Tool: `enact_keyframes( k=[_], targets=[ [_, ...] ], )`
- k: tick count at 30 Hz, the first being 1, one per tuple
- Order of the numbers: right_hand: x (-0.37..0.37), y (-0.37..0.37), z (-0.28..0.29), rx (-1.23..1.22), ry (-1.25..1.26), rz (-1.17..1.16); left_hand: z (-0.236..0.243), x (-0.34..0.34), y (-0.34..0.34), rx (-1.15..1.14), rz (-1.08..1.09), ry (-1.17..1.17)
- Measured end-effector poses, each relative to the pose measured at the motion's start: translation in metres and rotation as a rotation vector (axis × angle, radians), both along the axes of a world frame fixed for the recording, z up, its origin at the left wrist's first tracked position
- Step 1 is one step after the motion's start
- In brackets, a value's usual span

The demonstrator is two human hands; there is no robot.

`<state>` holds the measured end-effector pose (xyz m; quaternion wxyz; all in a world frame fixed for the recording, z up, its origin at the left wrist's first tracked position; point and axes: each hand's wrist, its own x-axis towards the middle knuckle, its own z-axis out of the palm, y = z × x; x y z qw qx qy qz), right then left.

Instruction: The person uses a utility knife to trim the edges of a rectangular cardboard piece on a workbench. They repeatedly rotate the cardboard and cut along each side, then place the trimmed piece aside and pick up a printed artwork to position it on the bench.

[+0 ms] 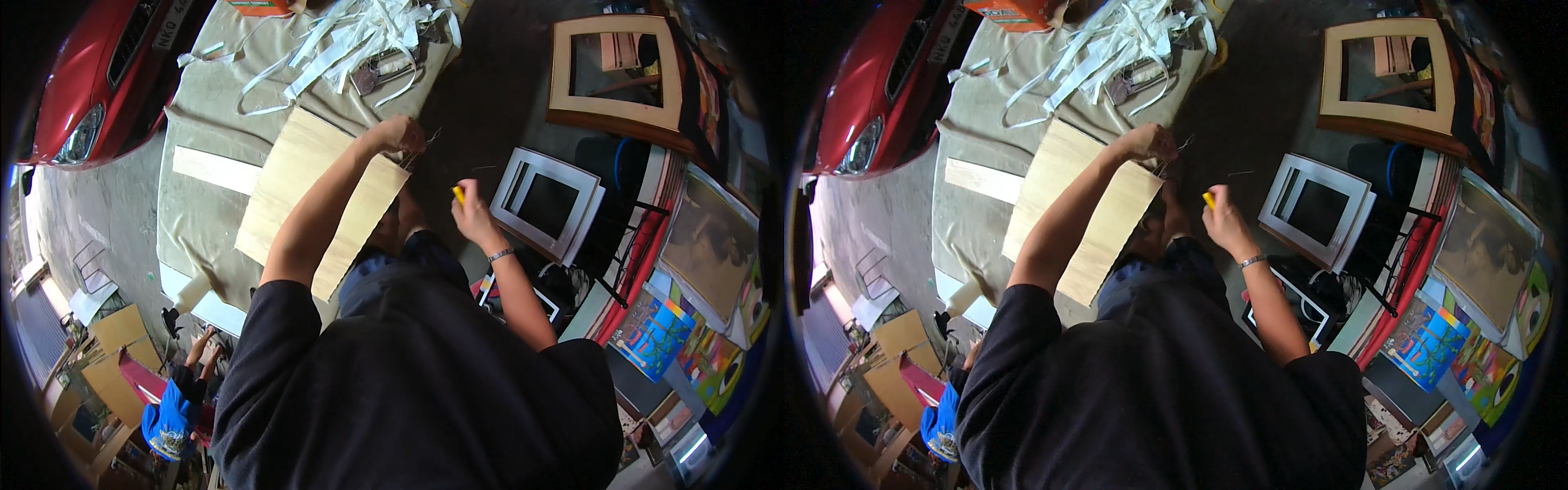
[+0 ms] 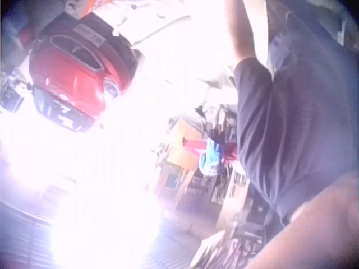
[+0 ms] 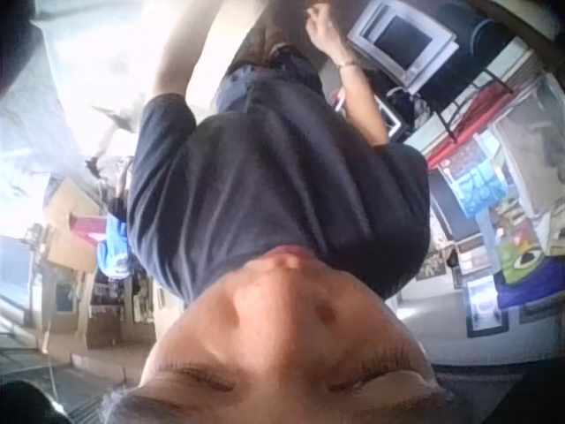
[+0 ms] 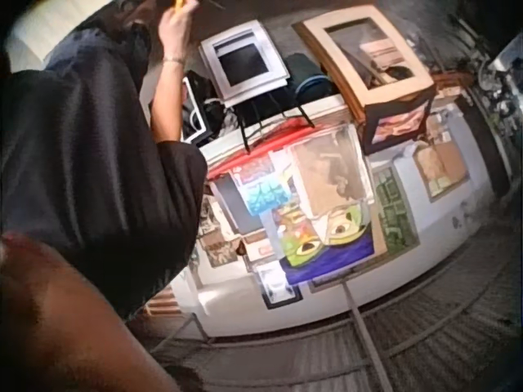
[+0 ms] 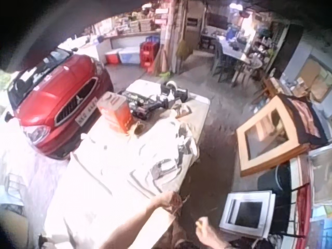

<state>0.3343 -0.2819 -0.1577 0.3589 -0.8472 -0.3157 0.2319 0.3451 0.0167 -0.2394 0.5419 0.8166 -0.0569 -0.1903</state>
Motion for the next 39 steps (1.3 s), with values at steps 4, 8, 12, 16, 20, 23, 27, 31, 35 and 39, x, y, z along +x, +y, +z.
enact_keyframes(
  k=[4,8,12,16,20,23,27,31,35,39],
  targets=[
    [-0.012,0.031,0.007,-0.100,-0.186,0.223,0.012,0.007,-0.005,0.051,-0.048,-0.006],
    [-0.007,0.059,0.001,-0.247,-0.284,0.299,0.019,0.010,-0.010,0.030,-0.063,0.050],
    [-0.007,0.069,-0.004,-0.383,-0.323,0.377,0.018,0.006,-0.014,0.052,-0.014,-0.034],
    [-0.004,0.077,0.001,-0.414,-0.272,0.420,0.009,-0.005,-0.013,0.046,0.024,-0.115],
    [-0.002,0.086,0.002,-0.494,-0.338,0.456,0.017,-0.008,-0.010,0.007,0.016,-0.231],
    [-0.002,0.062,0.011,-0.603,-0.344,0.491,0.020,-0.009,0.001,0.016,0.095,-0.204],
    [0.001,0.015,0.049,-0.704,-0.313,0.169,0.063,-0.007,0.002,0.215,0.333,0.059],
    [0.006,-0.038,0.038,-0.560,-0.082,-0.043,0.050,-0.039,0.054,0.222,0.607,0.132],
    [-0.021,-0.057,0.024,-0.488,-0.045,-0.107,0.029,-0.046,0.168,0.225,0.655,-0.184],
    [-0.052,-0.064,0.008,-0.410,0.005,-0.128,0.054,-0.028,0.274,0.425,0.701,-0.270]
  ],
)
